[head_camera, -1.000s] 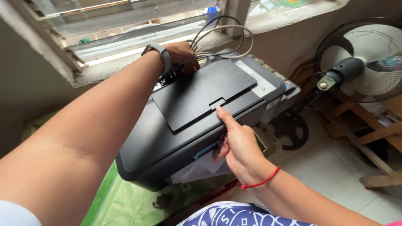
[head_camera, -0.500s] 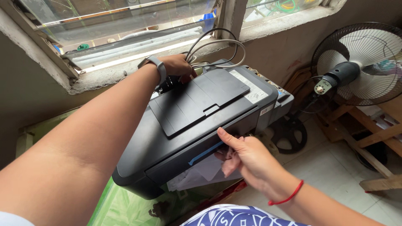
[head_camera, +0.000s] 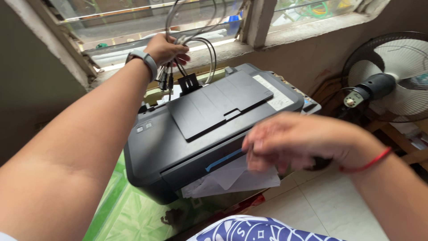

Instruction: The person coils a printer cable and places it on the table. They then wipe the table surface with a cloth, move the printer, and wipe the printer's exterior and ink cartridge area with the cloth.

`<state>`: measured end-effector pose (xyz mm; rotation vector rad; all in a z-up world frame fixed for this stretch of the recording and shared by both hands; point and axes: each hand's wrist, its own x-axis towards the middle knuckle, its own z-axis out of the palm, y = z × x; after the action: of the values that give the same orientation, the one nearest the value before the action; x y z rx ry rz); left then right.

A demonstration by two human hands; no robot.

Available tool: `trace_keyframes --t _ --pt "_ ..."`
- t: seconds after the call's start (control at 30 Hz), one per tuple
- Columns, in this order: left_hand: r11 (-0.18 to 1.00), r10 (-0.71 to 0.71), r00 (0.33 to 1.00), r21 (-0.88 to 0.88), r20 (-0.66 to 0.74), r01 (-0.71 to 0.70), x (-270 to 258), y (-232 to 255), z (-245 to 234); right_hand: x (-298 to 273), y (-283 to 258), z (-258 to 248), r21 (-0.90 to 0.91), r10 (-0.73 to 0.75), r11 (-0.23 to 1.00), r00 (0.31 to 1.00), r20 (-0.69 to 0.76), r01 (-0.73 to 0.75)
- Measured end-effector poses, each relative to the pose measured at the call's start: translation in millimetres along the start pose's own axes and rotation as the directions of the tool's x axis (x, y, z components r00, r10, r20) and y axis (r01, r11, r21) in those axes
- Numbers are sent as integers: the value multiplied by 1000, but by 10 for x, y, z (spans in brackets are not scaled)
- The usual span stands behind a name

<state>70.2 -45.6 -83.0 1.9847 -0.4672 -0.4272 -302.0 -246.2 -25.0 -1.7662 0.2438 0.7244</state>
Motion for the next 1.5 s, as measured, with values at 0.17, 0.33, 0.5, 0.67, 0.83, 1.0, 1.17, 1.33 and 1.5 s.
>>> trace_keyframes --t 0.17,0.33,0.5,0.67,0.83,1.0,1.17,1.33,1.5 --pt "799 54 976 595 -213 86 49 -278 -61 144 -356 -152 88 -333 930 920 -208 357" --pt "598 -22 998 799 -54 56 455 -812 269 348 -458 -203 149 -266 928 889 -373 340" --pt "757 -50 989 651 142 -56 566 -758 -117 558 -435 -223 77 -400 890 849 -346 450" --pt "913 99 990 385 103 -132 -3 -281 -845 739 -508 -168 -20 -501 853 807 -312 522" --pt "965 168 952 238 -256 -107 -983 -161 -1479 993 -609 11 -130 -597 800 752 -278 586" --pt "993 116 837 56 -534 -102 -2078 -624 -1921 1160 -777 389 -232 -796 605 581 -169 761" --pt "902 183 754 412 -631 127 -2677 -1005 -2093 1241 -913 1007 12 -760 650 650 3 760" --pt "748 423 757 664 -499 20 -2863 -1369 -1886 1352 -882 2018 40 -746 654 636 196 755" --pt "763 383 863 640 -330 -94 -3086 -1538 -1701 1623 -729 3059 -158 -376 904 915 144 397"
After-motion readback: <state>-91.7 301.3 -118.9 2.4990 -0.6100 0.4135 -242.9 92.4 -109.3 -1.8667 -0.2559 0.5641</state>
